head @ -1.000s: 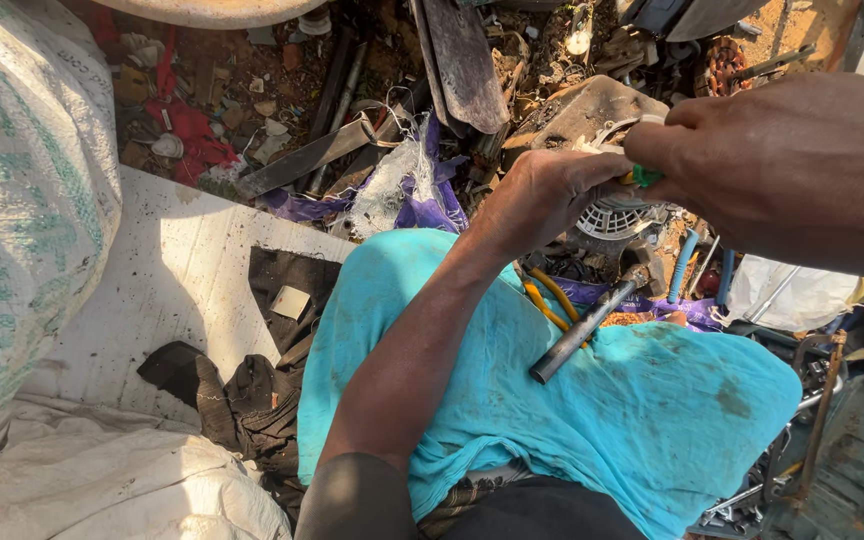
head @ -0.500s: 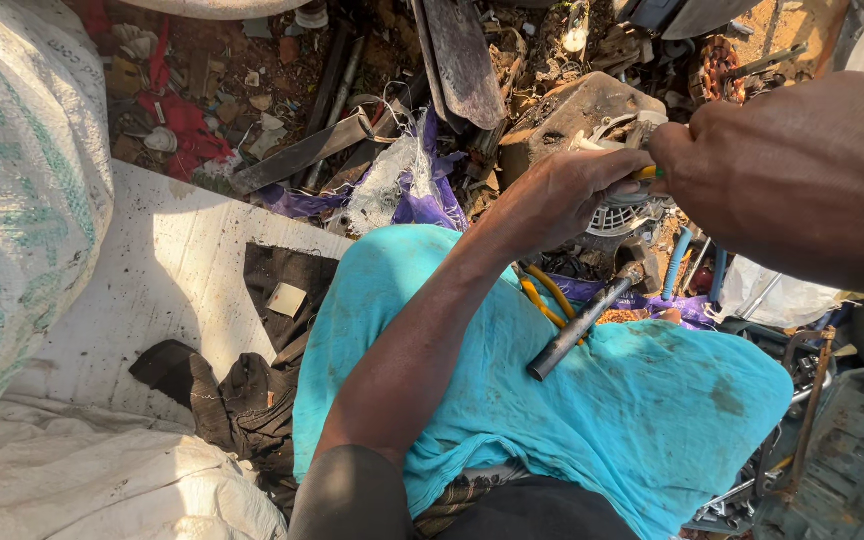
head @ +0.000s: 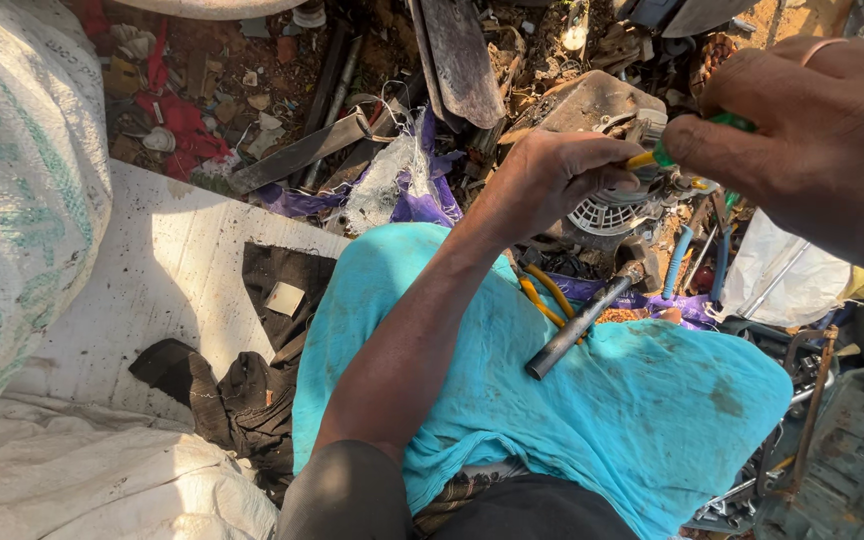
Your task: The person sits on the ground with a motor on their lap and first hammers a red disc-shaped object, then removes a metal ring from it. They then use a screwdriver to unscrew and pry parts from a small electric motor, working on it piece by piece.
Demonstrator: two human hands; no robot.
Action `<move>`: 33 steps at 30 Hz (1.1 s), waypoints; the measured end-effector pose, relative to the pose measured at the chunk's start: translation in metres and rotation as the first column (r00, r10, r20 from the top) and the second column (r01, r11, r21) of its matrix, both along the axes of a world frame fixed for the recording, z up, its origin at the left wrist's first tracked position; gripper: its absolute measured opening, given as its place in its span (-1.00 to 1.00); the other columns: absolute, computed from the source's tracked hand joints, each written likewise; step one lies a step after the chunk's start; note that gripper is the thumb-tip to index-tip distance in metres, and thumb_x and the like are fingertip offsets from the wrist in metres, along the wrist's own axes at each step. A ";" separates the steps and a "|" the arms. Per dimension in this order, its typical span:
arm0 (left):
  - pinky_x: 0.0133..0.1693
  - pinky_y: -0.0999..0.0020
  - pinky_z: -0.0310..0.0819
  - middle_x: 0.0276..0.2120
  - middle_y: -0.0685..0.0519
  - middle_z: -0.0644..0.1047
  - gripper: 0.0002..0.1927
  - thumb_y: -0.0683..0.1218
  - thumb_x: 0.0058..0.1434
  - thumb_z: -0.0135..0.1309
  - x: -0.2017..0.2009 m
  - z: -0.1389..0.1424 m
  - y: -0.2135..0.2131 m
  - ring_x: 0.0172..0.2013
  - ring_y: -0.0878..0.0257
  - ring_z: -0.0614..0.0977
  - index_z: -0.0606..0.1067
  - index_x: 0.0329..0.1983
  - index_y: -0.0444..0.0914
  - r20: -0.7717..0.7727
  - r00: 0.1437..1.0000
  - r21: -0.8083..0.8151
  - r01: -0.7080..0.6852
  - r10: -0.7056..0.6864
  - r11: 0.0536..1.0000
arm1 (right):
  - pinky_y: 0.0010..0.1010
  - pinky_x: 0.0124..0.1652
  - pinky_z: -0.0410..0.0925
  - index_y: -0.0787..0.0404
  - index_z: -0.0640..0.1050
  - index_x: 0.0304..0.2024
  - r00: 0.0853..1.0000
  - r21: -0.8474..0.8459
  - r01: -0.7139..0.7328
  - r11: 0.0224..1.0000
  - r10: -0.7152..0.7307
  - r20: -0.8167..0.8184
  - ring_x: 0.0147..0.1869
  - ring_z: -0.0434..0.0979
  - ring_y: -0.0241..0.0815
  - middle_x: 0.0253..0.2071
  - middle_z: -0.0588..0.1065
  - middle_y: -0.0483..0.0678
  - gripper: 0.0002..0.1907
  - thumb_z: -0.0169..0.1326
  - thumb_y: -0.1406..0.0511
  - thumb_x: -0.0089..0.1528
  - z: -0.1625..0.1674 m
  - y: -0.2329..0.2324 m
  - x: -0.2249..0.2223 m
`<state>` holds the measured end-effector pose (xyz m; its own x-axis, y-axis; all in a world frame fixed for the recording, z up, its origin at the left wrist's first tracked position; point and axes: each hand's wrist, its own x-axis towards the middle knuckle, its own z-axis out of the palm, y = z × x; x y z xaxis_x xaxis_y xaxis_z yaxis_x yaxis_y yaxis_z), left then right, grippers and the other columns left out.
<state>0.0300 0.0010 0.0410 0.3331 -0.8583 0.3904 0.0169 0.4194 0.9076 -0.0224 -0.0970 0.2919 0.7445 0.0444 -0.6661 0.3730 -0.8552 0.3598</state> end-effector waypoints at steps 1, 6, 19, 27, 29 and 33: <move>-0.14 0.38 0.70 -0.19 0.10 0.71 -0.71 -0.16 0.28 0.22 0.000 -0.001 -0.001 -0.17 0.32 0.78 0.59 0.07 -0.12 0.028 1.000 0.017 0.009 -0.009 1.000 | -0.37 -0.17 0.54 -0.09 0.41 0.24 0.993 -0.101 0.048 0.994 -0.058 -0.105 -0.09 0.66 -0.21 -0.14 0.44 -0.12 -0.46 0.10 0.15 0.18 0.001 -0.002 -0.002; -0.15 0.35 0.71 -0.18 0.07 0.71 -0.69 -0.19 0.26 0.24 -0.003 -0.004 -0.002 -0.17 0.29 0.77 0.59 0.07 -0.12 0.155 0.988 0.042 -0.016 0.009 0.999 | -0.34 -0.26 0.55 -0.09 0.44 0.25 0.989 -0.133 0.043 0.990 -0.061 -0.133 -0.20 0.67 -0.23 -0.28 0.43 -0.15 -0.47 0.05 0.03 0.22 -0.011 -0.007 -0.012; -0.07 0.33 0.69 -0.08 0.06 0.68 -0.49 -0.33 0.18 0.18 -0.009 -0.013 -0.005 -0.07 0.21 0.74 0.52 0.19 -0.10 0.205 0.978 0.076 0.013 -0.028 0.997 | -0.48 -0.51 0.43 -0.06 0.50 -0.27 0.934 -0.242 0.271 0.932 -0.315 -0.166 -0.54 0.59 -0.40 -0.56 0.49 -0.20 -0.57 -0.18 -0.14 0.38 -0.020 0.002 -0.004; -0.07 0.30 0.70 -0.08 0.02 0.69 -0.44 -0.36 0.13 0.15 -0.008 -0.015 -0.006 -0.07 0.18 0.75 0.51 0.20 -0.11 0.202 0.978 0.090 0.025 -0.042 0.996 | -0.50 -0.55 0.38 -0.05 0.50 -0.26 0.895 -0.288 0.327 0.900 -0.393 -0.212 -0.63 0.54 -0.43 -0.64 0.47 -0.19 -0.58 -0.24 -0.10 0.36 -0.021 0.005 0.006; -0.10 0.33 0.66 -0.11 0.05 0.69 -0.48 -0.33 0.19 0.15 -0.008 -0.013 -0.006 -0.10 0.20 0.76 0.51 0.20 -0.08 0.197 0.977 0.139 0.052 -0.079 0.989 | -0.52 -0.57 0.36 -0.02 0.51 -0.25 0.864 -0.317 0.359 0.878 -0.442 -0.243 -0.65 0.52 -0.44 -0.67 0.49 -0.18 -0.57 -0.24 -0.09 0.37 -0.022 0.006 0.008; -0.07 0.32 0.71 -0.11 0.05 0.68 -0.50 -0.29 0.21 0.16 -0.007 -0.008 -0.003 -0.09 0.18 0.74 0.50 0.21 -0.08 0.219 0.974 0.098 0.029 -0.050 0.995 | -0.48 -0.63 0.33 0.07 0.53 -0.20 0.869 -0.310 0.402 0.862 -0.465 -0.167 -0.70 0.49 -0.38 -0.65 0.48 -0.13 -0.54 -0.18 -0.09 0.40 -0.026 0.006 0.005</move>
